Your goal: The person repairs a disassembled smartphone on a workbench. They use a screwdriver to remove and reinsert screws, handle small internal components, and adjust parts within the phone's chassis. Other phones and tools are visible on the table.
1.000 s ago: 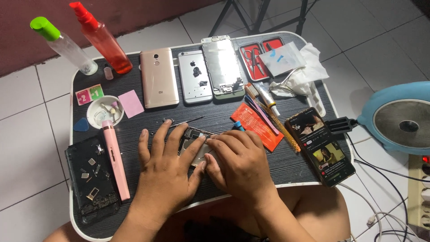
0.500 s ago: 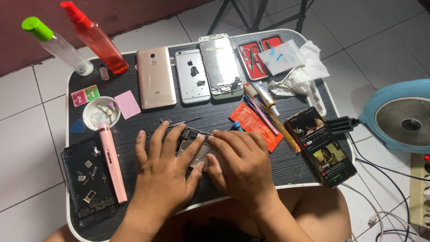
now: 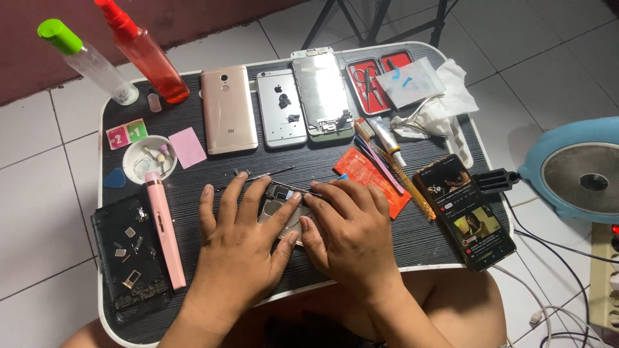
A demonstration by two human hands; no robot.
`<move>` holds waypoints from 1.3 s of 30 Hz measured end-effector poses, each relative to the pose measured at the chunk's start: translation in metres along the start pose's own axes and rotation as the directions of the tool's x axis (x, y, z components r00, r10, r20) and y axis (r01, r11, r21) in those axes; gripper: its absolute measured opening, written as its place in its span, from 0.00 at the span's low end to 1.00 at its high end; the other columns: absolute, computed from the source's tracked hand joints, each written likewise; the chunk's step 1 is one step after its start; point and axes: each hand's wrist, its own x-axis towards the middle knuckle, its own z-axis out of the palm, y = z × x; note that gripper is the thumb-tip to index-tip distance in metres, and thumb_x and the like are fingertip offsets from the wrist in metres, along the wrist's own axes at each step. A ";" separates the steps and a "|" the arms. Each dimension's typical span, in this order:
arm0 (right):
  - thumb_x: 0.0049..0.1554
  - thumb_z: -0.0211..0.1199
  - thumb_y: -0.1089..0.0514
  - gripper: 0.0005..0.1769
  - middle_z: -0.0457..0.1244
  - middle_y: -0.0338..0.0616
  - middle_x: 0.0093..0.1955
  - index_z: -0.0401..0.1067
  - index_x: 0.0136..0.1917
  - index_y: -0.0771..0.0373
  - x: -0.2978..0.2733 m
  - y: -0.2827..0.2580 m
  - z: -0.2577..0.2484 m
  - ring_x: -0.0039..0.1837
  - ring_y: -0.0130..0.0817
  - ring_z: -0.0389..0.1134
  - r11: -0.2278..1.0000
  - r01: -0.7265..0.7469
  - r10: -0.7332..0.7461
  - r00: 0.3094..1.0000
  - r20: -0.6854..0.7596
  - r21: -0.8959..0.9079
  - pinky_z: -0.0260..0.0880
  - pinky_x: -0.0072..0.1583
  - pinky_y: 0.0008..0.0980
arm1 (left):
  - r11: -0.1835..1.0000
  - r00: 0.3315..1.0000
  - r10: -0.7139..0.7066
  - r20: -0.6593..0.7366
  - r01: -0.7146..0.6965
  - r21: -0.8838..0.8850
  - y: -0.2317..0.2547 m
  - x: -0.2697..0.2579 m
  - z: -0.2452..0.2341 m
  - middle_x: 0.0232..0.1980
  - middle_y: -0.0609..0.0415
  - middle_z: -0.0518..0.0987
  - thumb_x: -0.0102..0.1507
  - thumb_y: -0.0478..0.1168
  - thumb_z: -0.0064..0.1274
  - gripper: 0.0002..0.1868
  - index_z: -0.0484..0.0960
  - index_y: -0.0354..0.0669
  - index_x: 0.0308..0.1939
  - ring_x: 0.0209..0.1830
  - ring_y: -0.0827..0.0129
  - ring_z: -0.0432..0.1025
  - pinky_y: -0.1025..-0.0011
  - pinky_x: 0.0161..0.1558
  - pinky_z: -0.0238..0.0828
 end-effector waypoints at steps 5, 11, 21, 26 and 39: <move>0.60 0.56 0.48 0.16 0.70 0.38 0.56 0.76 0.55 0.57 0.001 -0.001 -0.001 0.59 0.42 0.68 1.000 -0.003 0.003 1.000 0.029 -0.006 0.58 0.60 0.45 | 1.000 1.000 0.010 -0.020 -0.009 0.028 0.001 -0.001 0.001 0.69 0.50 0.67 0.66 0.60 0.43 0.26 0.75 0.71 0.67 0.73 0.49 0.58 0.37 0.72 0.42; 0.59 0.58 0.49 0.14 0.70 0.37 0.55 0.78 0.52 0.55 0.000 -0.001 0.001 0.58 0.41 0.68 1.000 0.002 -0.002 1.000 0.006 -0.012 0.59 0.59 0.46 | 1.000 1.000 0.006 -0.023 -0.006 0.006 0.000 0.000 0.001 0.69 0.49 0.67 0.66 0.59 0.43 0.25 0.77 0.68 0.66 0.73 0.48 0.57 0.38 0.73 0.40; 0.56 0.53 0.63 0.14 0.73 0.40 0.50 0.79 0.49 0.61 0.002 -0.002 -0.023 0.56 0.41 0.71 0.996 -0.082 0.086 0.982 -0.168 0.030 0.60 0.63 0.40 | 0.999 0.999 0.019 -0.032 -0.018 0.030 -0.003 -0.004 0.004 0.67 0.48 0.67 0.65 0.64 0.42 0.33 0.67 0.67 0.74 0.73 0.47 0.56 0.36 0.73 0.42; 0.56 0.61 0.58 0.11 0.73 0.41 0.53 0.80 0.51 0.60 -0.021 0.022 -0.034 0.60 0.43 0.70 0.980 -0.113 0.100 0.991 -0.085 -0.164 0.55 0.66 0.45 | 0.999 0.997 0.033 -0.075 -0.036 -0.034 -0.004 -0.009 0.002 0.70 0.46 0.66 0.66 0.67 0.42 0.33 0.70 0.60 0.70 0.75 0.45 0.56 0.34 0.73 0.42; 0.57 0.67 0.53 0.11 0.69 0.34 0.57 0.78 0.54 0.49 -0.026 0.020 -0.034 0.62 0.42 0.66 0.973 -0.145 0.153 0.988 0.032 -0.182 0.53 0.65 0.45 | 0.986 0.995 0.077 -0.060 -0.085 -0.140 -0.003 -0.005 -0.001 0.63 0.47 0.72 0.61 0.63 0.52 0.28 0.80 0.58 0.61 0.70 0.46 0.60 0.38 0.73 0.42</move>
